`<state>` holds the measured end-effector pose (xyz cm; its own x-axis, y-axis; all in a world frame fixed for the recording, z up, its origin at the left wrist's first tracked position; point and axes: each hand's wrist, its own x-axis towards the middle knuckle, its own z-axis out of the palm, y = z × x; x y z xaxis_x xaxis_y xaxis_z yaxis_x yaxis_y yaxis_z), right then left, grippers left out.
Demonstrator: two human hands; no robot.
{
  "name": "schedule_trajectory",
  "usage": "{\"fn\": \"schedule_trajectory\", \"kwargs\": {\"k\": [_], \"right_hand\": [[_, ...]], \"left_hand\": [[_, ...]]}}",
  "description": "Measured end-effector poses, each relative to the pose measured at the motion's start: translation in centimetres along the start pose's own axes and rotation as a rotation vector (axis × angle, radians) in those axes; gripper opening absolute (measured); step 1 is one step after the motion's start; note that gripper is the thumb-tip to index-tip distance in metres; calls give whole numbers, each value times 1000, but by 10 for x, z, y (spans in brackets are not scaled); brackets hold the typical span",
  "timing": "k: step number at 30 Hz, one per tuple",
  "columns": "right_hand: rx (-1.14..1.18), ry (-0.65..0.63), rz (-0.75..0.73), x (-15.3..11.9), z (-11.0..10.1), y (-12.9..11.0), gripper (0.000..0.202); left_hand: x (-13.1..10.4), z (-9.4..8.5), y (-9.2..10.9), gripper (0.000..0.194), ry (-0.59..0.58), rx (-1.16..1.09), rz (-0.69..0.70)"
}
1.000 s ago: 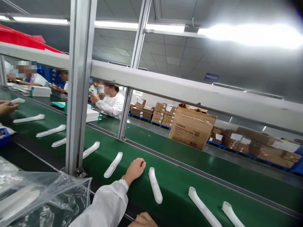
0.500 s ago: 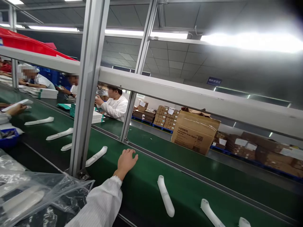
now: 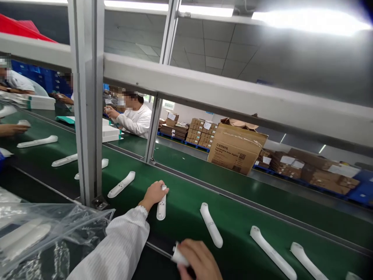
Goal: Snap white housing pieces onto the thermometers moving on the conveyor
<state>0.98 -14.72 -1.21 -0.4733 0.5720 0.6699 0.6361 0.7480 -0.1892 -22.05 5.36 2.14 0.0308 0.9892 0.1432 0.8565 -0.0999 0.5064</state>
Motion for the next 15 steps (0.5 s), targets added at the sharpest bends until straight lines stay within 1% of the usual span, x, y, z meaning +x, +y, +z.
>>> {"fn": "schedule_trajectory", "kwargs": {"k": [2,5,8,11,15], "right_hand": [[-95,9,130,8,-3,7,33],[-201,-7,296,27,6,18,25],[-281,-113,376,46,20,27,16],[-294,-235,374,54,25,31,13],[-150,-290,272,46,13,36,30]], "left_hand": [[-2,5,10,24,5,15,-6],[-4,12,25,26,-41,10,-4],[-6,16,35,29,-89,-13,11],[-9,19,42,34,-113,-34,15],[-12,24,51,35,-81,21,41]]}}
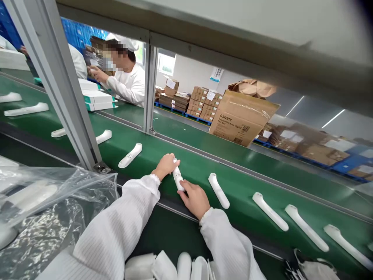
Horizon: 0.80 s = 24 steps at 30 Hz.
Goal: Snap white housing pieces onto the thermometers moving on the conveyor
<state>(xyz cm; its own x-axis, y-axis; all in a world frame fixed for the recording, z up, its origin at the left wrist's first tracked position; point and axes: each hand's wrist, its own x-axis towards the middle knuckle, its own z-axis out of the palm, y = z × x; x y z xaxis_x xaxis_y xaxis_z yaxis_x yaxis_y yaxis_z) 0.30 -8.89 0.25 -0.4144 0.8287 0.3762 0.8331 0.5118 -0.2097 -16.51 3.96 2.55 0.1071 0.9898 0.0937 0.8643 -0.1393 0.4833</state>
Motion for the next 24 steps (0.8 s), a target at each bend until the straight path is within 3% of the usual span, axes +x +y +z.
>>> {"fn": "schedule_trajectory", "kwargs": {"k": [3,8,13,17,19,24], "right_hand": [[76,-67,26,-6,-8,11,37],[-38,-165,103,-2,-12,22,38],[-29,-56,147,-15,-18,26,38],[138,62,19,-60,-45,39,34],[198,73,43,-96,-65,42,35],[257,-56,57,-173,-99,20,43]], "left_hand": [[0,4,7,38,-39,33,37],[2,18,24,36,-15,144,51],[-5,19,28,45,3,38,59],[-4,10,16,50,80,-80,55],[1,9,13,48,109,-55,45],[9,15,16,42,61,-39,94]]}}
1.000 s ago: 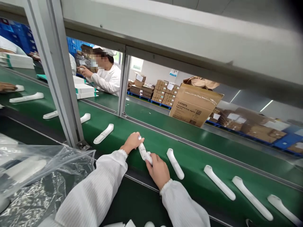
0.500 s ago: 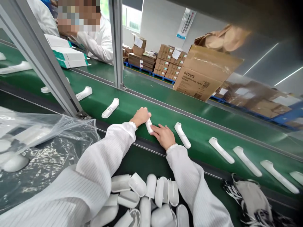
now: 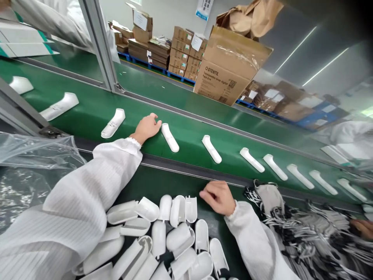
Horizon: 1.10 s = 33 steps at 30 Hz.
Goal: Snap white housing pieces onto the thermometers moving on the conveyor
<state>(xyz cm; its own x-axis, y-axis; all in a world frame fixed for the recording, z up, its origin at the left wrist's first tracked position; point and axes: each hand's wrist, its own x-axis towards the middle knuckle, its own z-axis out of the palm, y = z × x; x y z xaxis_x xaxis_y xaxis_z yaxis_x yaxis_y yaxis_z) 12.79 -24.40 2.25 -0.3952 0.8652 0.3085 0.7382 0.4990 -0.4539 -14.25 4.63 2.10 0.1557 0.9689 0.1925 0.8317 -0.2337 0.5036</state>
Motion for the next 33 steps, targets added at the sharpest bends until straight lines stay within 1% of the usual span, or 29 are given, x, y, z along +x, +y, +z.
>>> {"fn": "schedule_trajectory", "kwargs": {"k": [1,3,6,8,11,14,16,18,20,21,22,23,24,26,28,30,33], "right_hand": [[-10,-32,-15,-8,0,-7,46],[-48,-69,-22,-15,4,-20,48],[-106,-87,21,-9,13,-33,41],[-111,-79,56,-2,16,-35,35],[-88,-40,103,2,18,-31,29],[-88,9,116,-1,18,-27,27],[-92,6,83,-4,17,-24,26],[-71,-30,31,-5,16,-21,25],[-7,-53,7,-6,15,-18,22],[44,-45,15,-7,15,-16,20],[103,-24,40,-8,15,-15,19],[164,12,81,-9,16,-13,17],[221,61,133,-10,17,-11,16],[306,177,239,-12,20,-8,15],[368,282,297,-9,24,-3,16],[460,335,320,1,27,1,20],[592,340,332,30,35,6,26]], "left_hand": [[0,1,1,42,-18,-8,9],[-1,2,4,42,-45,-20,23],[-1,2,6,40,-54,-22,43],[0,3,6,39,-58,-18,54],[-2,5,5,37,-55,-18,67],[-6,2,4,34,-6,-18,88],[-7,-6,4,32,50,-10,114],[-6,-18,3,31,126,18,126],[-1,-33,0,33,208,67,86],[1,-41,-2,34,231,98,50],[4,-47,-7,36,227,129,8],[6,-51,-12,39,193,160,-37],[7,-53,-17,44,133,188,-84],[9,-53,-29,49,-7,226,-163],[9,-47,-38,46,-85,227,-200],[8,-40,-42,42,-85,193,-197],[9,-34,-43,40,-27,139,-208]]}}
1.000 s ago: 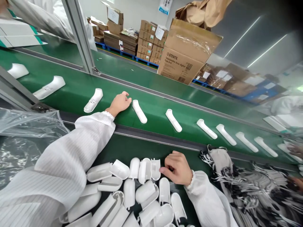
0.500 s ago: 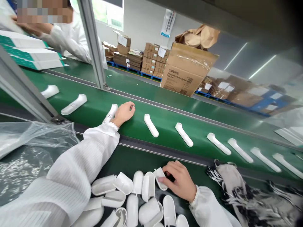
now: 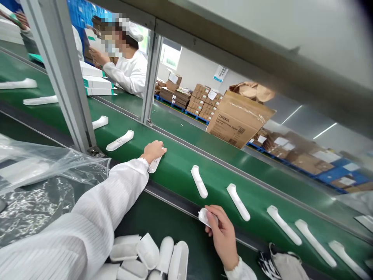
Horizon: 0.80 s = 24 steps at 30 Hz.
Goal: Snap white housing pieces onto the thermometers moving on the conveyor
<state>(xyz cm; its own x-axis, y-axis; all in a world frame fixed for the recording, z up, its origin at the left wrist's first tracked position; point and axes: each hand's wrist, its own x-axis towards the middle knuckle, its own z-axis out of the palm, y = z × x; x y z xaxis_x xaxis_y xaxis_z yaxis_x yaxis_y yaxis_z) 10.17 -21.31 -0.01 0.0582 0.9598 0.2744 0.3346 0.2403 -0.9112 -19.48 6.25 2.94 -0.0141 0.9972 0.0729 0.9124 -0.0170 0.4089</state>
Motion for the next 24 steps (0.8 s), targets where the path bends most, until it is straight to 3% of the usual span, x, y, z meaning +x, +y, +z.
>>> {"fn": "schedule_trajectory", "kwargs": {"k": [7,12,18,24], "right_hand": [[-74,-56,-165,80,59,-3,26],[-123,-81,-231,111,93,2,29],[-332,18,-362,126,107,6,35],[-459,159,-277,140,107,13,38]], "left_hand": [[-1,2,-9,38,49,-96,-42],[-4,6,-11,37,45,-97,36],[-3,18,0,35,15,-71,97],[-12,23,14,37,-7,-56,145]]}}
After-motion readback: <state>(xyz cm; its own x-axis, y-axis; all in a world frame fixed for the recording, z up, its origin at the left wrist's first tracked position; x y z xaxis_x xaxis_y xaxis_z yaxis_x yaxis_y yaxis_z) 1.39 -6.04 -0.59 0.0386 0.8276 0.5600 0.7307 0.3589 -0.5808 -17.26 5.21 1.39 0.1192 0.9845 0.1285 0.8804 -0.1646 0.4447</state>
